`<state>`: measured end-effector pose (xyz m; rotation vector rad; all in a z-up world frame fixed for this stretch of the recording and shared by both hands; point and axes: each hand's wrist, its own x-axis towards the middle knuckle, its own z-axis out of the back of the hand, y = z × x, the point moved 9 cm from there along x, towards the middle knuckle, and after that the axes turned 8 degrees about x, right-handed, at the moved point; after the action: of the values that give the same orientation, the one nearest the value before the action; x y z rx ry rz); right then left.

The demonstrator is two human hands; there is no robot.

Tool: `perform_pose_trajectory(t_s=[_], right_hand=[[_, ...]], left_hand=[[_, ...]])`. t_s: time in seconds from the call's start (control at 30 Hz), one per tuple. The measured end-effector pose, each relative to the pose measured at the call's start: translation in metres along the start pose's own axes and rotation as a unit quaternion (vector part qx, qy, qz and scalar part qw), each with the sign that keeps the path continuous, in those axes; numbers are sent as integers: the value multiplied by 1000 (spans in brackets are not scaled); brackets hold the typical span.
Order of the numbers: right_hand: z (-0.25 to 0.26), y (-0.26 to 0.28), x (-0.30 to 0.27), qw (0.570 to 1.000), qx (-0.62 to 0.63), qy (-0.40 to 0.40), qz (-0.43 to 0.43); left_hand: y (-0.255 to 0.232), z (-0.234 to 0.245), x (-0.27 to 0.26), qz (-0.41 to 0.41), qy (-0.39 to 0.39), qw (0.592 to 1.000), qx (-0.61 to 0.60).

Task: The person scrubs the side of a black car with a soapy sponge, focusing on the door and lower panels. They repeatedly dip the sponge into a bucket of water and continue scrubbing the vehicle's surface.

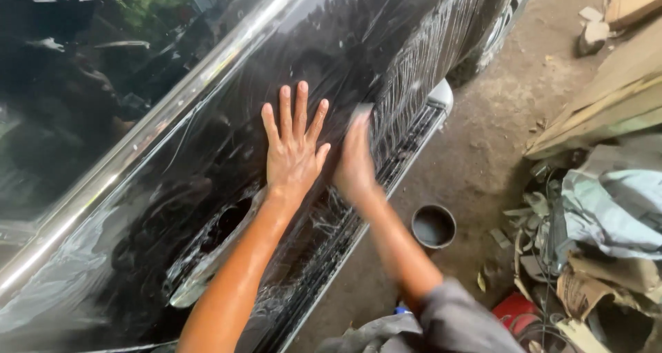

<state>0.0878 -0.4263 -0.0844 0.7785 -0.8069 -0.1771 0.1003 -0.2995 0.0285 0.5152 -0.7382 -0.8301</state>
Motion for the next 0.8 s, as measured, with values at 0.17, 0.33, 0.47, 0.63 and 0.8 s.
perform_pose_trajectory(t_s=[0.17,0.33,0.47,0.63,0.8], right_hand=[[-1,-54,22,1000,-20,0,12],[6,-127,56,991,-20,29,-129],[-2,-19,-3,999,-23,17,36],[37,-41,57,999,16,23,43],[23,35,35,940,290,58,-172]], left_hand=[[-5,-3,5,23,-5,1000,4],[-12,-4,12,20,52,998,-10],[-13,-11,15,35,38,999,8],[-12,-12,11,80,-19,996,24],[-15,-12,10,87,-38,995,8]])
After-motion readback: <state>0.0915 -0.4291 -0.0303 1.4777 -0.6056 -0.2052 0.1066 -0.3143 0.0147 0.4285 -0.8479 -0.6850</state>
